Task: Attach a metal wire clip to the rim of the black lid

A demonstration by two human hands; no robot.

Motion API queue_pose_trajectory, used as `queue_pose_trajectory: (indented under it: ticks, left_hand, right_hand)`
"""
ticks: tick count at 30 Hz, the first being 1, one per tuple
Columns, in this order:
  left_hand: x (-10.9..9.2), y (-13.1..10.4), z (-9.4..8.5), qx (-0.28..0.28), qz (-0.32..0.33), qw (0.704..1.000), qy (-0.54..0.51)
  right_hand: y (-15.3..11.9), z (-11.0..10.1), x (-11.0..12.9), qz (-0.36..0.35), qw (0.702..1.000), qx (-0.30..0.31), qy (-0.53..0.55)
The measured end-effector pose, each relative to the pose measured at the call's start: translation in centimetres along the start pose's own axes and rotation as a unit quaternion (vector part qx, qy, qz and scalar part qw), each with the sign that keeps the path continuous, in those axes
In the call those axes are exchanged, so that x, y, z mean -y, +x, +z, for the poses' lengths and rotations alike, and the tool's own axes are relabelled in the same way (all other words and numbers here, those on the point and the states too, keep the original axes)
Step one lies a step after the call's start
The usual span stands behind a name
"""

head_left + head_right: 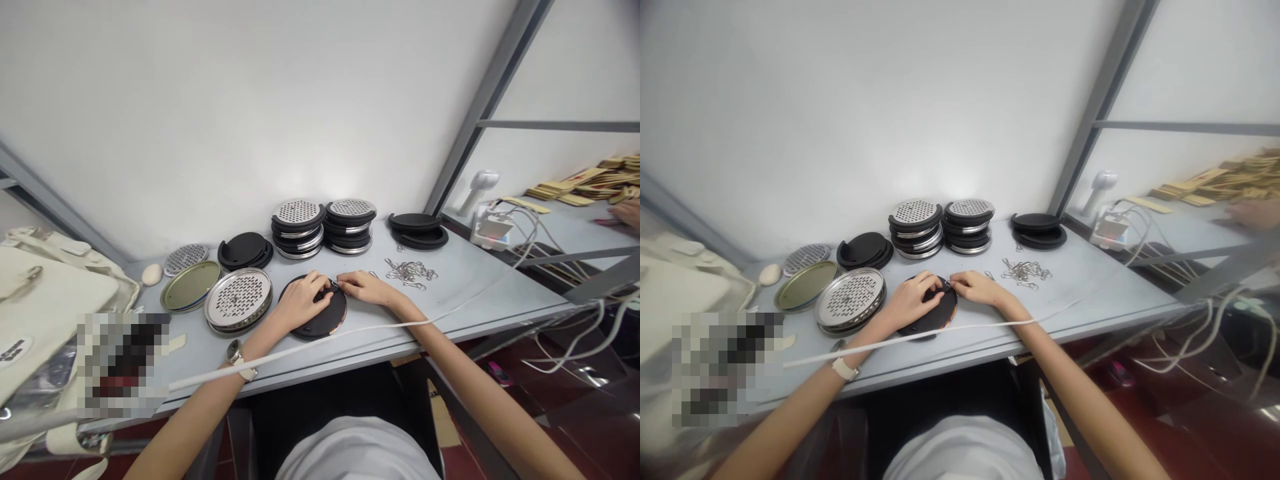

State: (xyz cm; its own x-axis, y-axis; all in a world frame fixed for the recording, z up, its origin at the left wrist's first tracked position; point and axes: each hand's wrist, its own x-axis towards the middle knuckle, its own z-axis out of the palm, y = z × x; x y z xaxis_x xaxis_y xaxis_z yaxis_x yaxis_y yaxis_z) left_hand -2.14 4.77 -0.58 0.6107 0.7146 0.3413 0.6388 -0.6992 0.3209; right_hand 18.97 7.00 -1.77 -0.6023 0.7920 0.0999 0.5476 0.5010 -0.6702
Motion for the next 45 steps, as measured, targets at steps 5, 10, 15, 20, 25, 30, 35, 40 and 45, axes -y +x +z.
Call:
queue_pose_trajectory:
  ticks: [5, 10, 15, 20, 25, 30, 35, 40, 45]
  left_hand:
    - [0.01, -0.03, 0.09, -0.002, 0.001, 1.0, -0.003]
    - [0.08, -0.04, 0.13, -0.002, 0.003, 1.0, -0.002]
    - [0.1, -0.02, 0.15, -0.003, 0.005, 1.0, 0.0]
    - [0.1, 0.0, 0.22, -0.004, 0.007, 1.0, -0.003]
    - [0.08, 0.0, 0.19, -0.006, 0.006, 1.0, 0.001]
    - [0.07, 0.02, 0.14, -0.003, 0.005, 1.0, 0.007]
    - [0.06, 0.06, 0.1, -0.001, 0.006, 1.0, 0.007]
    - [0.08, 0.03, 0.16, -0.003, 0.007, 1.0, 0.012]
    - [0.12, 0.03, 0.17, -0.002, 0.007, 1.0, 0.014]
  right_hand:
    - [-0.13, -0.36, -0.31, 0.007, 0.998, 0.026, 0.052]
    - [-0.19, -0.55, -0.47, 0.006, 0.997, 0.038, 0.067]
    - [-0.1, -0.43, -0.64, 0.005, 0.998, 0.033, 0.059]
    - [0.02, -0.32, -0.68, 0.002, 0.998, 0.03, 0.051]
    - [0.05, -0.22, -0.78, 0.005, 0.998, 0.026, 0.057]
    - [0.03, -0.3, -0.68, 0.007, 0.997, 0.029, 0.067]
    - [0.1, -0.25, -0.57, 0.009, 0.998, 0.027, 0.058]
    - [0.17, -0.12, -0.32, 0.011, 0.999, 0.015, 0.045]
    - [0.17, -0.07, -0.33, 0.018, 0.999, 0.011, 0.049]
